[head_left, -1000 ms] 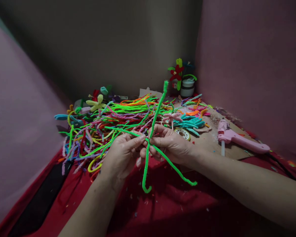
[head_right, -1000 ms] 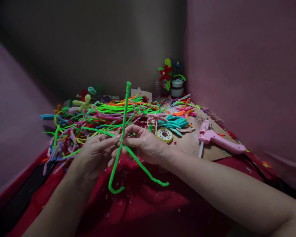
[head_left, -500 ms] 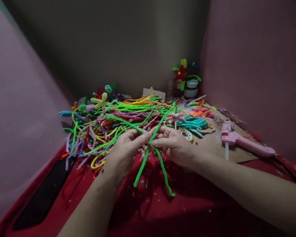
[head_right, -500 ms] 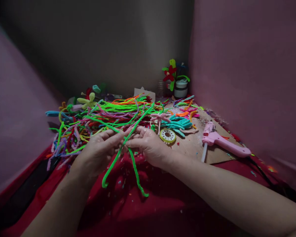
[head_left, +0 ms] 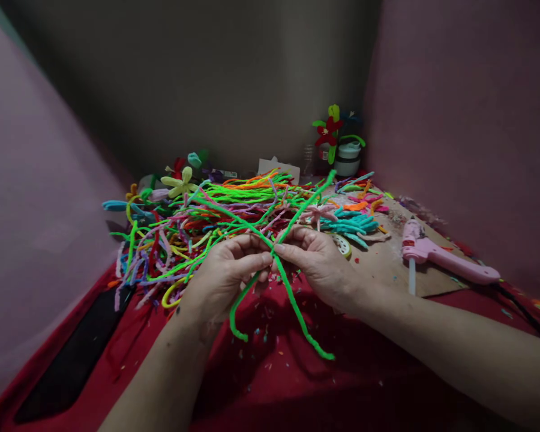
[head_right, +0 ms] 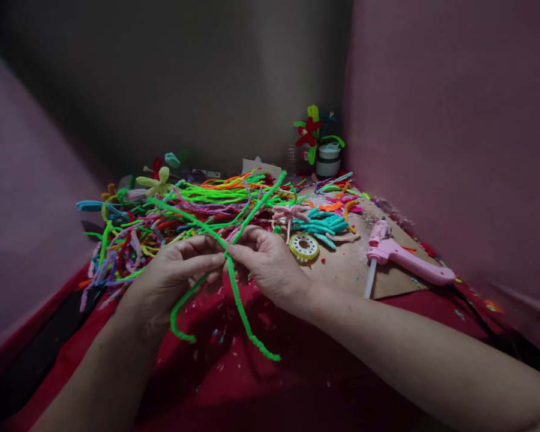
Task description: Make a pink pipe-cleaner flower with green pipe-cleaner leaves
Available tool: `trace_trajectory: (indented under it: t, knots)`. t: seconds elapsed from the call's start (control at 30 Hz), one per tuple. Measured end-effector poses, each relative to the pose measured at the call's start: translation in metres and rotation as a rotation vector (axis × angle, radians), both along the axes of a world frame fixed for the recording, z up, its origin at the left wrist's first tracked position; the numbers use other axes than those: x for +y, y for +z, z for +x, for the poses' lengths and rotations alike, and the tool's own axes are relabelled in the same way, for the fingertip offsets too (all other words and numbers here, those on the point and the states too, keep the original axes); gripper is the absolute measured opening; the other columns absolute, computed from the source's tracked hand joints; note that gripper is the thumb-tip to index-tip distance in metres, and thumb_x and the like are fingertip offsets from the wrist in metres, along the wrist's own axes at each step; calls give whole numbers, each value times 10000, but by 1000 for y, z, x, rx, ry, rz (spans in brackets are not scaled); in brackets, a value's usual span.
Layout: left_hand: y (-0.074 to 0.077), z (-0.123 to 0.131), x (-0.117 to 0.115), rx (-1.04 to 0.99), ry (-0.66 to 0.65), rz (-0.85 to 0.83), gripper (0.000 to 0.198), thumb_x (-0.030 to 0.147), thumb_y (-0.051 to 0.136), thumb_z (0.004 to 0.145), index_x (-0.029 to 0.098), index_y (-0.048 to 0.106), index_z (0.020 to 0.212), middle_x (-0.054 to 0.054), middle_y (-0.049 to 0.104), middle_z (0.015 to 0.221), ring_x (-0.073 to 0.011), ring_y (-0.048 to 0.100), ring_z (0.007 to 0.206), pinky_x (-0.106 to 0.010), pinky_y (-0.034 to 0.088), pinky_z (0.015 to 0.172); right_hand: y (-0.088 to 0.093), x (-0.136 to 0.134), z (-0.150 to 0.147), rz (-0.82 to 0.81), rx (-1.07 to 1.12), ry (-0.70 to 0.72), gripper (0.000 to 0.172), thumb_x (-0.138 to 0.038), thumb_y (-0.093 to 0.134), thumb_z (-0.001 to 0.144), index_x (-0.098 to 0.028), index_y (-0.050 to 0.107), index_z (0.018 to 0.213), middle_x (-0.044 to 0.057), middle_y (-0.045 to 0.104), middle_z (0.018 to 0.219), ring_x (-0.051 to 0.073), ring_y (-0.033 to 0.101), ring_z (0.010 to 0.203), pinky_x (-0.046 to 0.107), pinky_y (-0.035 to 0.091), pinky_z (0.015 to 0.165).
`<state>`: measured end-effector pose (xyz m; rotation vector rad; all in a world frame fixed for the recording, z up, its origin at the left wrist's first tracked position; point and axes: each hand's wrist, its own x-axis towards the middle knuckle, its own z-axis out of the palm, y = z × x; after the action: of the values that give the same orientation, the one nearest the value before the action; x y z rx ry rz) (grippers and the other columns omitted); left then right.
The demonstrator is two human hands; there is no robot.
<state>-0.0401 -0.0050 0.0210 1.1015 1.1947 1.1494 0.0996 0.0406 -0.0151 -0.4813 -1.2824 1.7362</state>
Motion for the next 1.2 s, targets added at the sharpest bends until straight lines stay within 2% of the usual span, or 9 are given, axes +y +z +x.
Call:
trace_trajectory:
  t: [0.17, 0.33, 0.5, 0.67, 0.8, 0.93, 1.03, 1.13, 1.2]
  knots:
    - [0, -3, 1, -76, -79, -32, 88, 149, 641, 710, 146, 584, 777, 33, 550, 484, -78, 498, 388, -181, 415, 400, -3, 0, -2, -51, 67, 32, 181, -305, 669, 727, -153, 578, 766, -34, 548, 611, 71, 500, 512, 214, 416, 525]
    - [0, 1, 0, -62, -8, 35, 130, 117, 682, 675, 130, 592, 769, 26, 587, 602, -52, 534, 479, -142, 432, 454, -2, 0, -4, -193, 111, 102, 248, -333, 702, 679, -152, 562, 773, -33, 549, 597, 85, 521, 477, 214, 404, 465]
    - [0, 3, -1, -17, 46, 24, 138, 152, 700, 670, 135, 589, 750, 34, 586, 632, -41, 530, 491, -132, 424, 453, -1, 1, -4, -98, 105, 14, 186, -287, 687, 694, -154, 566, 744, -31, 559, 615, 81, 518, 505, 221, 420, 499]
    - [-1, 3, -5, 99, 20, 17, 129, 221, 642, 727, 146, 548, 682, 52, 498, 473, -43, 411, 370, -148, 313, 341, 3, 1, 4, 193, -108, -125, 102, -231, 601, 767, -152, 572, 709, -28, 543, 628, 79, 488, 555, 218, 401, 536]
    - [0, 4, -5, 11, -11, -34, 159, 213, 617, 728, 154, 504, 633, 72, 409, 430, -30, 319, 347, -142, 251, 326, 4, 1, 9, 476, -264, -217, 81, -203, 554, 804, -151, 580, 748, -8, 545, 675, 97, 495, 611, 231, 407, 558]
    - [2, -2, -2, -135, -132, -142, 150, 193, 592, 703, 164, 478, 611, 89, 329, 415, -24, 224, 330, -137, 174, 301, 9, 1, 13, 964, -288, -381, 69, -153, 521, 828, -169, 585, 807, 29, 570, 784, 130, 530, 752, 276, 446, 687]
    - [2, -9, -1, -172, -235, -165, 138, 199, 588, 677, 169, 478, 600, 93, 316, 405, -28, 194, 320, -148, 157, 289, 17, 0, 15, 1247, -303, -406, 112, -107, 507, 823, -182, 586, 849, 60, 602, 892, 159, 537, 862, 324, 443, 773]
    - [5, -12, -1, -76, -219, -140, 125, 216, 596, 669, 172, 489, 620, 98, 321, 404, -32, 209, 323, -157, 170, 306, 26, 0, 16, 1359, -345, -351, 139, -76, 485, 818, -177, 581, 826, 56, 632, 850, 153, 544, 810, 323, 435, 765]
    - [9, -11, -2, 89, -151, -49, 109, 226, 590, 676, 166, 506, 640, 92, 353, 435, -34, 254, 349, -161, 198, 335, 32, 0, 15, 1294, -386, -335, 134, -85, 488, 811, -167, 578, 757, 33, 611, 726, 135, 523, 705, 287, 427, 688]
